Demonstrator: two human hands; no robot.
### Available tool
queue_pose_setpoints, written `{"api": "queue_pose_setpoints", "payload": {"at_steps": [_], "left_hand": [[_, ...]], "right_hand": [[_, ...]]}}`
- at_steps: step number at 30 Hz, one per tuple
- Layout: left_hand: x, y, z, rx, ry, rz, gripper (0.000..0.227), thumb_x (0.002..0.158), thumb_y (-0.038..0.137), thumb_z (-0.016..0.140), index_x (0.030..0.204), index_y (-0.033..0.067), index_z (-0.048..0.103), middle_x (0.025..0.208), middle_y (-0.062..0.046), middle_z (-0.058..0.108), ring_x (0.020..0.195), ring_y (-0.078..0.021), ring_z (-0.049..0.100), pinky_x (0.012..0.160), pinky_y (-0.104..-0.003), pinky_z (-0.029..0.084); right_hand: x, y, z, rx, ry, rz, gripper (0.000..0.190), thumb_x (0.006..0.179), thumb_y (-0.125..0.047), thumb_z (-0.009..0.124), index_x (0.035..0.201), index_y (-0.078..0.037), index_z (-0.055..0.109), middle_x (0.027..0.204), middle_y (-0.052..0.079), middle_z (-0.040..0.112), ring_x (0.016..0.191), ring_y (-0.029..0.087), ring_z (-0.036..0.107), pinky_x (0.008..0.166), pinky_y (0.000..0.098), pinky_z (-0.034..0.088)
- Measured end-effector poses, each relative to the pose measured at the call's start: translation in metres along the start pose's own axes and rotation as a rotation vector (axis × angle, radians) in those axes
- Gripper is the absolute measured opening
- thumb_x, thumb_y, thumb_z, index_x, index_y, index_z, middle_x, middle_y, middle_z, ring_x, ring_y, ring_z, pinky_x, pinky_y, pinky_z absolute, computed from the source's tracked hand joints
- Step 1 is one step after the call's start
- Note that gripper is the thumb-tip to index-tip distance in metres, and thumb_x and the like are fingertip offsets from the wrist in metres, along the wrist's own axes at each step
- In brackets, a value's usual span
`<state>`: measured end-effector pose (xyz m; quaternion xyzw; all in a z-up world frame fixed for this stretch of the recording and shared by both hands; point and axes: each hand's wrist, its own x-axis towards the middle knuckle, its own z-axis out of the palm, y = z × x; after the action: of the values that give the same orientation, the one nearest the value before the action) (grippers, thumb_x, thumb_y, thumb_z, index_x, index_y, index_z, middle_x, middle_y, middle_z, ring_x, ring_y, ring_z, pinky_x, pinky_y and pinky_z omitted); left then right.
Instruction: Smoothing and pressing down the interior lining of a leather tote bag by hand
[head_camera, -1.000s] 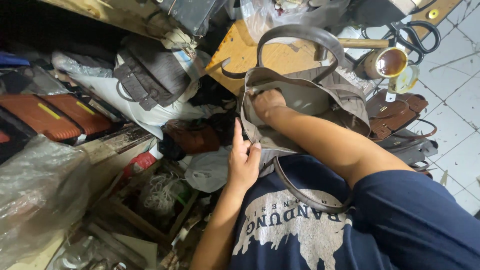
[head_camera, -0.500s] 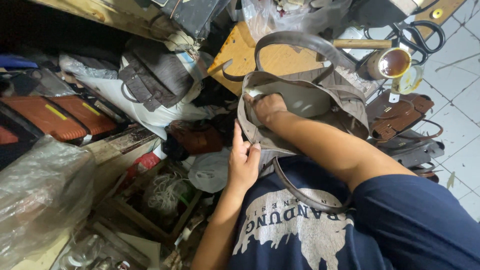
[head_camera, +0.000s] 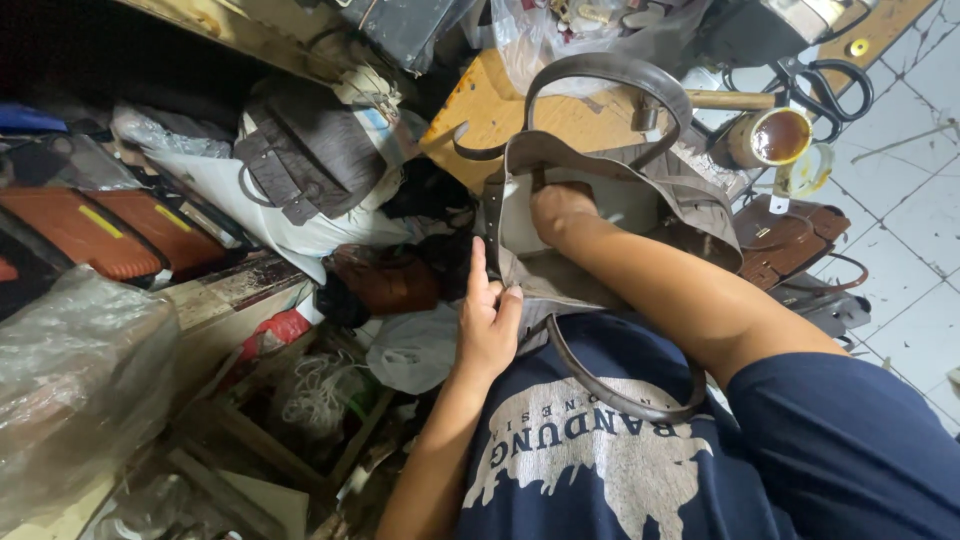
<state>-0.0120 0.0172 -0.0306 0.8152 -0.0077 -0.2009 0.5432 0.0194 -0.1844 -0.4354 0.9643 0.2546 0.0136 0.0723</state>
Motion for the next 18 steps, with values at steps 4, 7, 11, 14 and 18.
{"api": "queue_pose_setpoints", "payload": {"at_steps": [4, 7, 11, 14, 18], "left_hand": [[0.0, -0.001, -0.001, 0.015, -0.007, -0.003, 0.079, 0.093, 0.011, 0.057, 0.163, 0.0048, 0.021, 0.063, -0.005, 0.056, 0.06, -0.0213, 0.058, 0.059, -0.032, 0.048], [-0.002, 0.002, -0.003, 0.003, -0.007, -0.004, 0.078, 0.094, 0.011, 0.057, 0.163, 0.0049, 0.021, 0.063, -0.006, 0.055, 0.06, -0.0212, 0.057, 0.059, -0.032, 0.048], [0.001, 0.004, -0.002, 0.016, 0.001, 0.021, 0.078, 0.094, 0.011, 0.057, 0.162, 0.0034, 0.021, 0.063, -0.006, 0.056, 0.061, -0.022, 0.058, 0.06, -0.033, 0.049], [0.002, -0.001, -0.001, 0.018, 0.006, 0.032, 0.078, 0.094, 0.011, 0.058, 0.162, 0.003, 0.02, 0.064, -0.005, 0.056, 0.061, -0.0222, 0.058, 0.06, -0.032, 0.049], [0.003, -0.001, 0.001, 0.005, -0.012, 0.016, 0.08, 0.095, 0.014, 0.058, 0.163, 0.0031, 0.019, 0.065, -0.004, 0.057, 0.063, -0.0208, 0.059, 0.064, -0.032, 0.05]], "right_hand": [[0.05, 0.011, -0.104, 0.459, -0.531, 0.336, 0.034, 0.095, -0.018, 0.044, 0.1, -0.009, 0.076, 0.095, 0.01, 0.077, 0.096, 0.028, 0.076, 0.07, 0.0399, 0.061], [0.033, 0.017, -0.101, 0.412, -0.5, 0.282, 0.026, 0.094, -0.017, 0.048, 0.08, -0.014, 0.07, 0.079, 0.01, 0.075, 0.079, 0.023, 0.076, 0.06, 0.0332, 0.058], [0.039, 0.029, -0.141, 0.475, -0.572, 0.297, 0.022, 0.092, -0.024, 0.052, 0.089, -0.014, 0.071, 0.085, 0.011, 0.076, 0.085, 0.026, 0.076, 0.066, 0.0365, 0.058], [0.041, 0.037, -0.158, 0.521, -0.621, 0.296, 0.025, 0.09, -0.029, 0.054, 0.096, -0.014, 0.073, 0.089, 0.012, 0.076, 0.09, 0.028, 0.076, 0.071, 0.0389, 0.059], [0.03, 0.047, -0.175, 0.586, -0.704, 0.308, 0.032, 0.088, -0.036, 0.058, 0.104, -0.014, 0.074, 0.095, 0.014, 0.077, 0.096, 0.031, 0.075, 0.077, 0.0421, 0.059]]}}
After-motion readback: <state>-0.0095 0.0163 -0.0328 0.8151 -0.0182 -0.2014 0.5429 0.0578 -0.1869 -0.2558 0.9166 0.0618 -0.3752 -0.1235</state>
